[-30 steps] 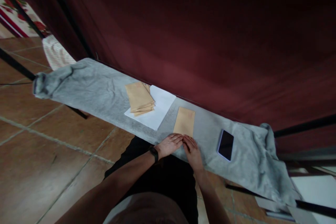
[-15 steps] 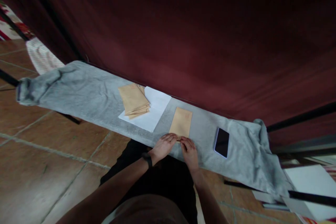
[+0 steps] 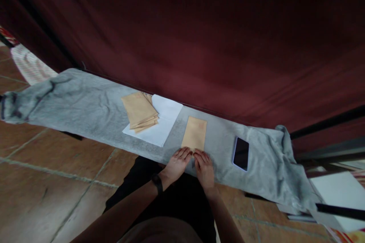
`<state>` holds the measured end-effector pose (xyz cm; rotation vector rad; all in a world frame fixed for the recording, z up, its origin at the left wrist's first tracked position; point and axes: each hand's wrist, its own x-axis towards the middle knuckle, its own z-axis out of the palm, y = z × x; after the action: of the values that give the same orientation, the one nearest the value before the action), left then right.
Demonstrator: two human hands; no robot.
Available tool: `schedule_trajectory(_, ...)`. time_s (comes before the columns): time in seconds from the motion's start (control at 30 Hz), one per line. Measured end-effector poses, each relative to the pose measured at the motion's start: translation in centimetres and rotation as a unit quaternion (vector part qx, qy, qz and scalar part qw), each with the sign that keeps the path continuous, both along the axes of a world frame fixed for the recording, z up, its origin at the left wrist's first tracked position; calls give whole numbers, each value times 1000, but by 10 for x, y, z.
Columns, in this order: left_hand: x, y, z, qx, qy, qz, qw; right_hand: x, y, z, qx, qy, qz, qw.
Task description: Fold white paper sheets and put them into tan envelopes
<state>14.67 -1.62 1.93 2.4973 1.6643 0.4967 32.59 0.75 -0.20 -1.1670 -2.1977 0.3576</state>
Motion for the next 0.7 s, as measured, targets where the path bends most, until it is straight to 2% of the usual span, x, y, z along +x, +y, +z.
schedule_trajectory(0.17, 9, 16, 2, -15, -20, 14, 1000, 2, -8, 0, 14, -38, 18, 999)
schedule_trajectory(0.47, 18, 120, -9, -43, 6, -32, 999, -1, -8, 5, 8, -40, 8, 999)
schedule_trajectory(0.6, 27, 161, -12, -29, 6, 8, 1000, -1, -7, 6, 12, -32, 13, 999)
schedule_trajectory(0.7, 31, 178, -11, -22, 0, 33, 999, -2, -7, 5, 11, -27, 9, 1000)
